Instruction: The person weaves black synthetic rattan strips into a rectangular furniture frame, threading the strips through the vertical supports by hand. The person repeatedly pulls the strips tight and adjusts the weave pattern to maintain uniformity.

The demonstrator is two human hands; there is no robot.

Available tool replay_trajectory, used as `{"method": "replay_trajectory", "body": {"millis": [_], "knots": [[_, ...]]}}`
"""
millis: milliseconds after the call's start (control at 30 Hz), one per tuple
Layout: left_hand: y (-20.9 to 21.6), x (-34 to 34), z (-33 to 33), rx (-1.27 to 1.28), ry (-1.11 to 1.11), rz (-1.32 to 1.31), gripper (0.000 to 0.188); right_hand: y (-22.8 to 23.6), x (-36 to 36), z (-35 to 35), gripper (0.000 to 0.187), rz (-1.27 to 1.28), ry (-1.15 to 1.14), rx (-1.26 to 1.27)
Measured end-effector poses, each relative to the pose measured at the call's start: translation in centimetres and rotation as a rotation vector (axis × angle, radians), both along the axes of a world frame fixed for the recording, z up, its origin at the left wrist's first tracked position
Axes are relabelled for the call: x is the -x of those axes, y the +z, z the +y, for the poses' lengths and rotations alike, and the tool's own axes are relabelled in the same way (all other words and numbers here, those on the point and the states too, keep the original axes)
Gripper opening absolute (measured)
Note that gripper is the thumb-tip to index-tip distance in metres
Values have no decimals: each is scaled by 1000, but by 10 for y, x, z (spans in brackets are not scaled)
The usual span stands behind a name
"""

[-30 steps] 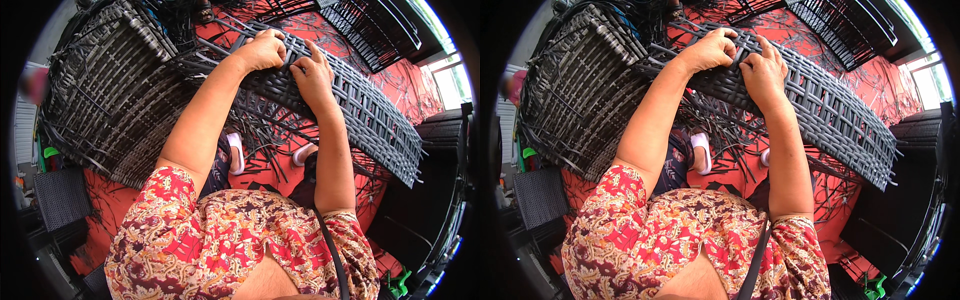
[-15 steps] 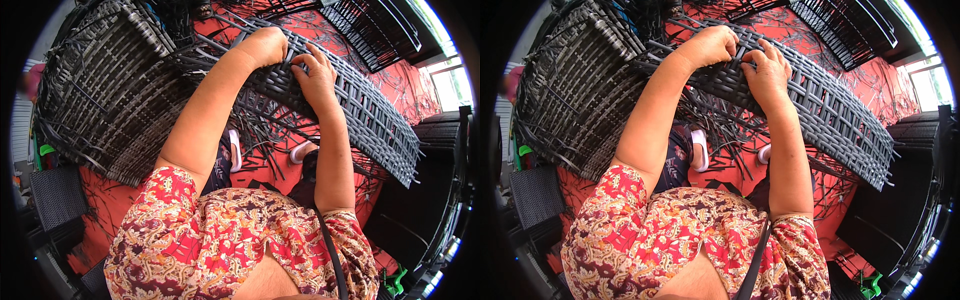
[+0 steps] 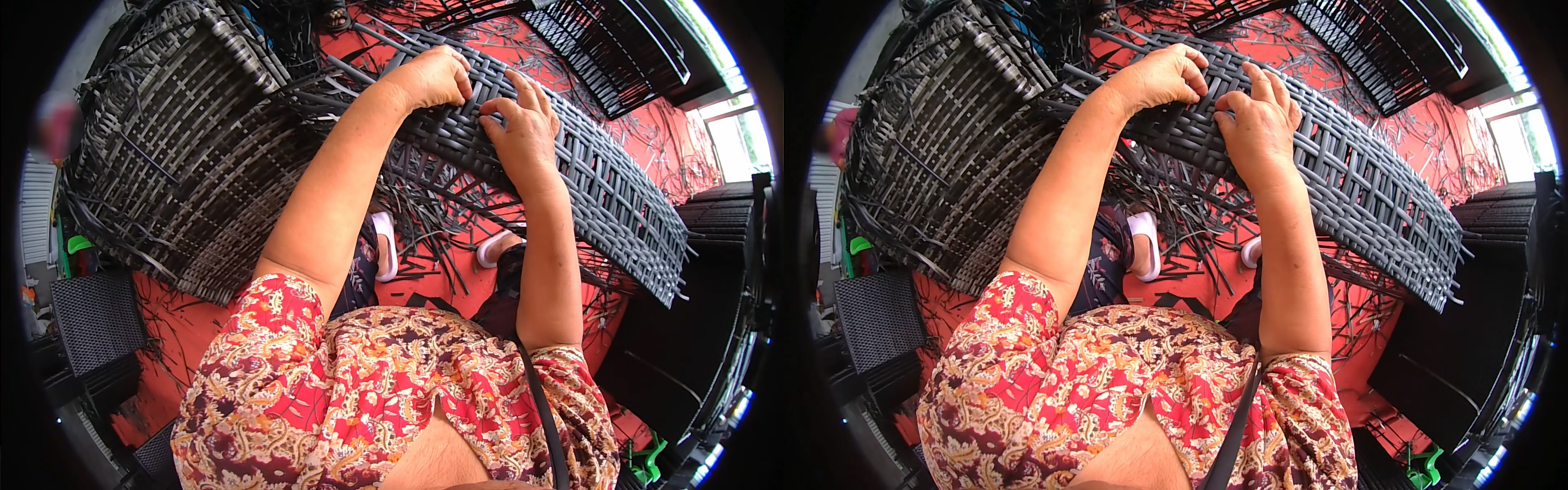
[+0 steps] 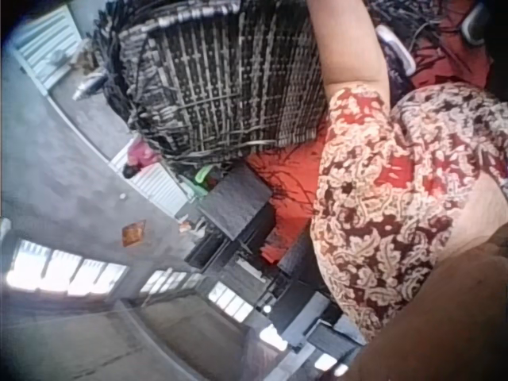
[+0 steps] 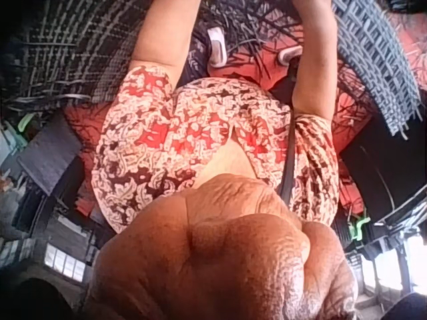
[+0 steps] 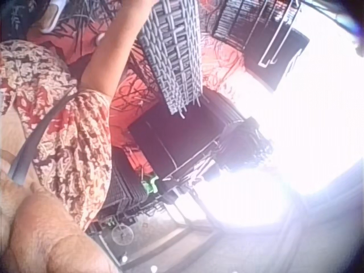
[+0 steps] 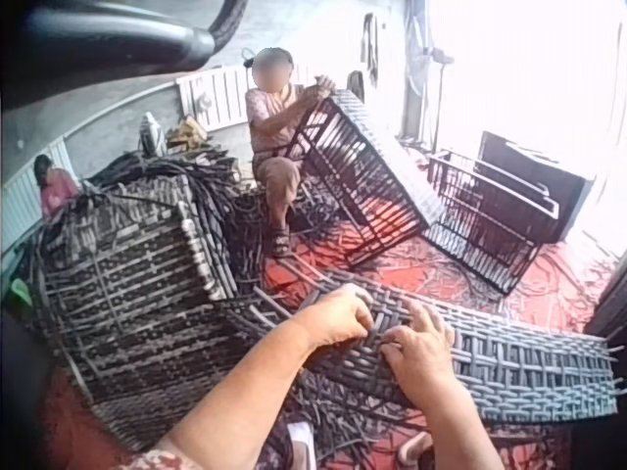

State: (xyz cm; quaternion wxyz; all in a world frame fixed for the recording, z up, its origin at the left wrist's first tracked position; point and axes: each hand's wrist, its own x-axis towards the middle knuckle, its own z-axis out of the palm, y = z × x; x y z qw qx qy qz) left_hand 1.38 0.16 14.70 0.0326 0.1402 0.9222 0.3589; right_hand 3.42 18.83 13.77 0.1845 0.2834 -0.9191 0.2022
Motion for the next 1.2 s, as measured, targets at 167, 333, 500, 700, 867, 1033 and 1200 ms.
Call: {"method": "replay_trajectory", "body": {"millis": [167,333,500,700,867,1033,1200], "knots": [[4,-4,2,-4,-12,-72,17,0,7,2,13,-134,-17,28],[2,-6,7,190,16,-51,15,7,0,3,13,-113,1,-25],[12,-10,10,242,1,-61,14,7,-1,7,13,-147,1,-31],[-1,-2,6,-84,-12,-156,7,-4,5,12,14,-136,24,67],[1,-4,10,-127,6,-139,5,-8,5,13,16,-124,26,96],[-8,-1,12,-34,37,-17,4,-9,7,10,19,-133,41,132],[-8,-7,20,200,91,159,6,-8,12,3,23,-160,59,90]]}}
